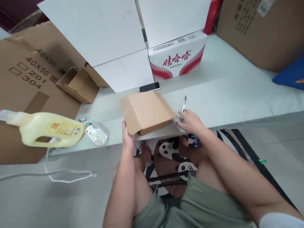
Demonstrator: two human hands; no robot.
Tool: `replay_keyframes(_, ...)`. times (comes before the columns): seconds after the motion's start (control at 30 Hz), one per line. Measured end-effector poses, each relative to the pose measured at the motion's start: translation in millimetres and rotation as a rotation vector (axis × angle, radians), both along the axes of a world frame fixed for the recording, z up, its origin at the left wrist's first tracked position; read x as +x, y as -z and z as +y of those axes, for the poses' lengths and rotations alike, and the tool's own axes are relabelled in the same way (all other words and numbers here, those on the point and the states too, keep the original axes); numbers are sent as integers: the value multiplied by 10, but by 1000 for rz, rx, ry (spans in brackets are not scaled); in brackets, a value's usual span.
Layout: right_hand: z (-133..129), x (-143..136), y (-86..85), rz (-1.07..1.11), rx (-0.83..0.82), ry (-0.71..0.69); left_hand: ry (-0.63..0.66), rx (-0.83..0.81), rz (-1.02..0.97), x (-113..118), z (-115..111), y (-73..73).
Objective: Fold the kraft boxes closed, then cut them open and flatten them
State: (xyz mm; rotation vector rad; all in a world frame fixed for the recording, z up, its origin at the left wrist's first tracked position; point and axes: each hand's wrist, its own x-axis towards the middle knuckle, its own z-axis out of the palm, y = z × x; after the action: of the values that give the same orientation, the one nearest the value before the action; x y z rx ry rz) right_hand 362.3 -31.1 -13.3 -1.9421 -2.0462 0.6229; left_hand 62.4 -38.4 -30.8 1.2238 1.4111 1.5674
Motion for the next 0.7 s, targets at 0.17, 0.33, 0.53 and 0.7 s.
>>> replay_keyframes(0.17, 30, -130, -8, 372, 92, -167, 243, -61, -145, -122, -63, 94)
replay_keyframes(0.33, 92, -191, 43, 614, 98, -128, 552, -97, 40, -83, -169, 66)
replay_keyframes(0.53, 64, -268, 114, 827, 31, -155, 403, -272, 123, 17, -166, 63)
replay_keyframes(0.7, 63, -307, 118, 894, 183, -7, 165, -194, 122, 46, -84, 67)
